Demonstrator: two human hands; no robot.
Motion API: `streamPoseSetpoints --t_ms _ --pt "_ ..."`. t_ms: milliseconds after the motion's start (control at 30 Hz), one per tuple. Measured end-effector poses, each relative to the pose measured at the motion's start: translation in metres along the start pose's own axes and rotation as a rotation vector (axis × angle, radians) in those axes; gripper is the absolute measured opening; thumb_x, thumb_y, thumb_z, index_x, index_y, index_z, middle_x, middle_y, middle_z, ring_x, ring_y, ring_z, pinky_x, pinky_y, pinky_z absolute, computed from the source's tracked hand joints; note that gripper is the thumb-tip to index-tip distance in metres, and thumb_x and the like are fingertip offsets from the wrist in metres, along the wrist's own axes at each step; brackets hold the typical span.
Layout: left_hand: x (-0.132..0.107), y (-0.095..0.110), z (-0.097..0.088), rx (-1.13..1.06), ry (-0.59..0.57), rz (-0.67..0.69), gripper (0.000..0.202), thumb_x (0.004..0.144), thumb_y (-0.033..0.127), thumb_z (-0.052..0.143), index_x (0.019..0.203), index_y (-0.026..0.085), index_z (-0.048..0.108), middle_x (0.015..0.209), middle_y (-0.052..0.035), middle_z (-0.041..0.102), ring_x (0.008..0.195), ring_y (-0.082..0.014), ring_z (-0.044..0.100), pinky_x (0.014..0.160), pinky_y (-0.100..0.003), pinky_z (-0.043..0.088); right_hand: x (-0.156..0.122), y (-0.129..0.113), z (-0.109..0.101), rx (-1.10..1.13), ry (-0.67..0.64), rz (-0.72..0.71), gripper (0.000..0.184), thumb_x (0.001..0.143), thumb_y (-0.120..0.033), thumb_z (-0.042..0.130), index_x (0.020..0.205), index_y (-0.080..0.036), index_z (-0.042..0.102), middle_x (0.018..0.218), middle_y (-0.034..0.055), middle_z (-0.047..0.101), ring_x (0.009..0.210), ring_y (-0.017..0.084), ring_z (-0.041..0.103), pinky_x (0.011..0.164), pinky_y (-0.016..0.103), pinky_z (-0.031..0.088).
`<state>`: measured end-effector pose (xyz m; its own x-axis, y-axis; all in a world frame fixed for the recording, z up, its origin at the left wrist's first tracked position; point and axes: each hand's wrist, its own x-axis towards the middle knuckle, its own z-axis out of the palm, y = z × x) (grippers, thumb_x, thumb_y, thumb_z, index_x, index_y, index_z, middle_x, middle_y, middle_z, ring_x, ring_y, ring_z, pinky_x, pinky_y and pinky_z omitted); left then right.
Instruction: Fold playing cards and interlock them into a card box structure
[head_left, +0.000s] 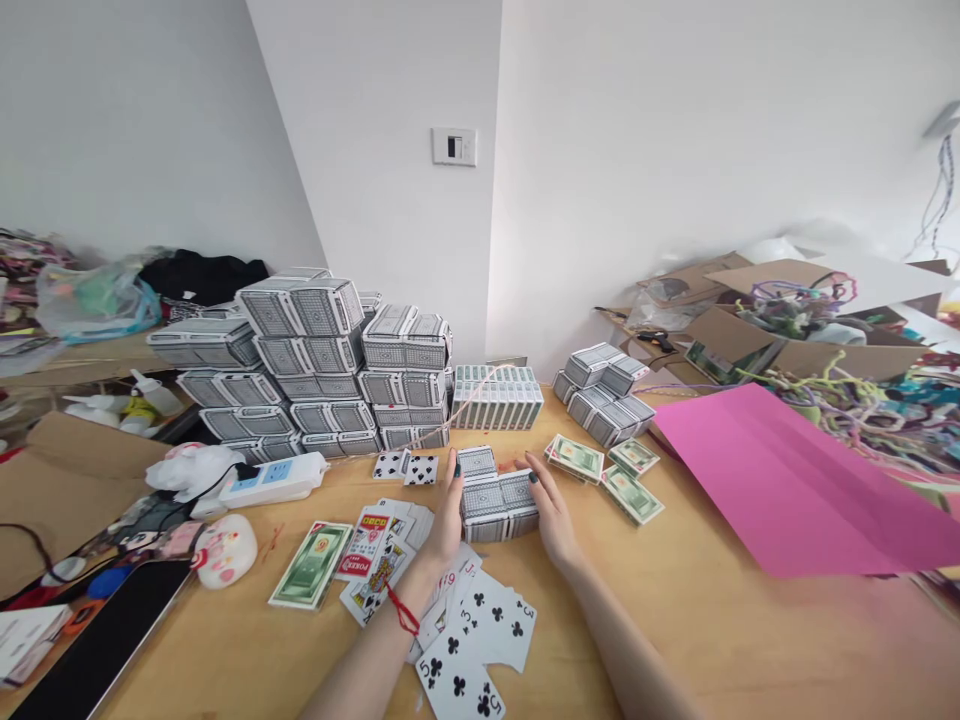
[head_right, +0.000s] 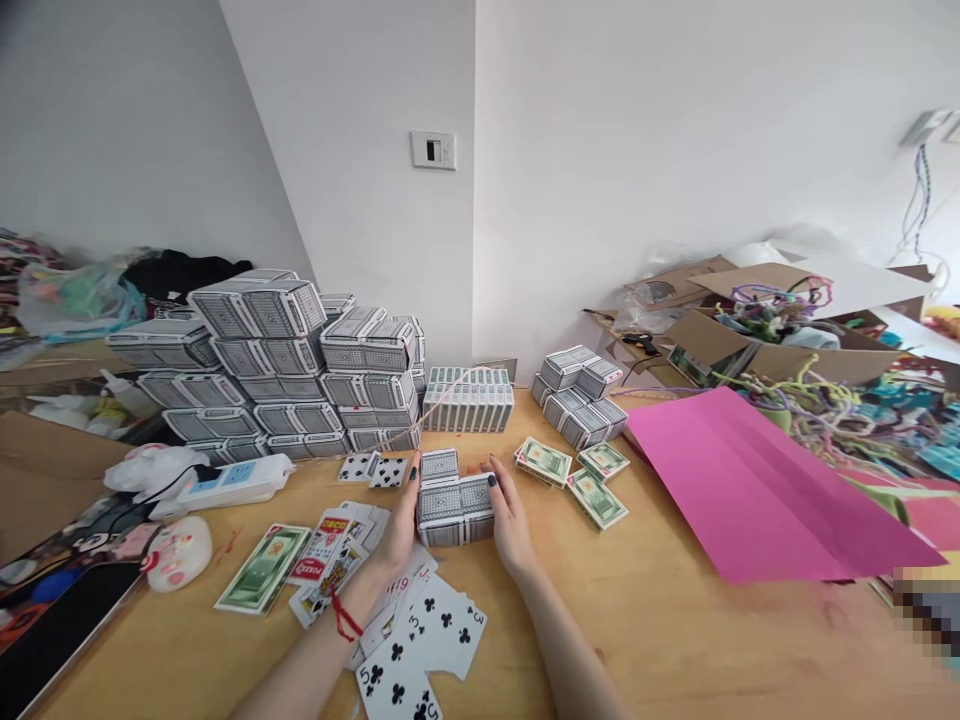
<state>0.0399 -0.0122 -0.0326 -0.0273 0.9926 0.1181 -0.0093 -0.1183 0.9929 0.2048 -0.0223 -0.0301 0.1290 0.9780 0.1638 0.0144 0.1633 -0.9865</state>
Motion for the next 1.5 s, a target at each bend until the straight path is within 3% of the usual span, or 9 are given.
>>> streamPoseSetpoints --t_ms 133,267,533,633,733,867,967,1167,1500 --pt "0.000 -0.001 0.006 -0.073 -0.014 -0.069 0.050 0.088 0.045 0.026 0.133 0.024 0.030 0.141 -0.0017 0.031 0.131 -0.0173 0.021 0.105 -0.033 0.027 -0.003 0.005 0.006 -0.114 -0.011 -0.032 0.035 0.081 -0.047 0.042 0.102 -0.023 0.055 0.105 0.0046 0.059 0.102 0.022 0.051 0.091 0.036 0.037" --pt "-0.001 0.002 0.006 -0.044 -0.001 -0.118 0.054 0.082 0.027 0.042 0.134 0.027 0.027 0.140 -0.0007 0.033 0.131 -0.0188 0.024 0.105 -0.036 0.026 -0.004 0.006 0.006 -0.139 -0.035 -0.015 0.027 0.081 -0.044 0.042 0.093 -0.023 0.052 0.092 0.0019 0.058 0.084 0.019 0.053 0.079 0.032 0.043" --pt "-0.002 0.011 0.004 0.007 -0.033 -0.119 0.061 0.077 0.016 0.040 0.136 0.026 0.024 0.144 -0.0002 0.025 0.132 -0.0184 0.020 0.106 -0.034 0.024 -0.004 0.000 0.007 -0.127 -0.061 -0.004 0.024 0.079 -0.029 0.040 0.096 -0.022 0.055 0.099 0.0041 0.057 0.098 0.022 0.051 0.090 0.038 0.037" --pt "-0.002 0.012 0.001 -0.035 -0.046 -0.044 0.054 0.083 0.022 0.033 0.136 0.026 0.024 0.144 0.0002 0.025 0.131 -0.0176 0.022 0.106 -0.033 0.024 -0.005 -0.003 0.004 -0.158 -0.064 -0.087 0.025 0.079 -0.027 0.040 0.090 -0.021 0.061 0.098 0.0057 0.057 0.099 0.023 0.051 0.093 0.039 0.035" --pt "-0.004 0.017 -0.007 0.059 -0.126 0.042 0.049 0.087 0.037 0.030 0.135 0.026 0.028 0.144 -0.0004 0.023 0.132 -0.0198 0.019 0.107 -0.035 0.021 -0.009 -0.009 -0.001 -0.174 -0.123 -0.159 0.025 0.080 -0.032 0.045 0.096 -0.024 0.063 0.110 0.0068 0.053 0.109 0.024 0.047 0.097 0.040 0.033" --pt "-0.008 0.027 -0.021 0.335 -0.392 0.150 0.079 0.065 0.052 0.063 0.134 0.029 0.030 0.147 -0.0031 0.007 0.134 -0.0300 0.006 0.107 -0.042 0.019 -0.014 -0.018 -0.011 -0.224 -0.303 -0.228 0.046 0.066 -0.038 0.067 0.109 -0.026 0.058 0.128 0.0079 0.041 0.120 0.028 0.037 0.099 0.041 0.032" --pt "-0.009 0.031 -0.027 0.472 -0.478 0.222 0.093 0.054 0.051 0.072 0.134 0.029 0.030 0.147 -0.0050 0.000 0.133 -0.0340 0.006 0.105 -0.045 0.021 -0.014 -0.019 -0.017 -0.269 -0.373 -0.227 0.057 0.057 -0.039 0.074 0.110 -0.026 0.058 0.131 0.0086 0.037 0.123 0.030 0.033 0.099 0.043 0.031" --pt "-0.005 0.030 -0.027 0.567 -0.434 0.257 0.071 0.058 0.048 0.071 0.123 0.029 0.048 0.145 -0.0050 0.013 0.130 -0.0321 0.021 0.104 -0.043 0.025 -0.013 -0.015 -0.017 -0.306 -0.387 -0.189 0.044 0.063 -0.038 0.071 0.103 -0.025 0.060 0.120 0.0085 0.042 0.116 0.025 0.041 0.097 0.040 0.034" --pt "0.000 0.030 -0.029 0.603 -0.409 0.239 0.064 0.057 0.047 0.071 0.116 0.027 0.056 0.144 -0.0057 0.018 0.129 -0.0330 0.023 0.104 -0.041 0.027 -0.014 -0.021 -0.014 -0.277 -0.327 -0.150 0.036 0.062 -0.039 0.071 0.093 -0.024 0.062 0.109 0.0061 0.047 0.105 0.024 0.048 0.090 0.036 0.041"
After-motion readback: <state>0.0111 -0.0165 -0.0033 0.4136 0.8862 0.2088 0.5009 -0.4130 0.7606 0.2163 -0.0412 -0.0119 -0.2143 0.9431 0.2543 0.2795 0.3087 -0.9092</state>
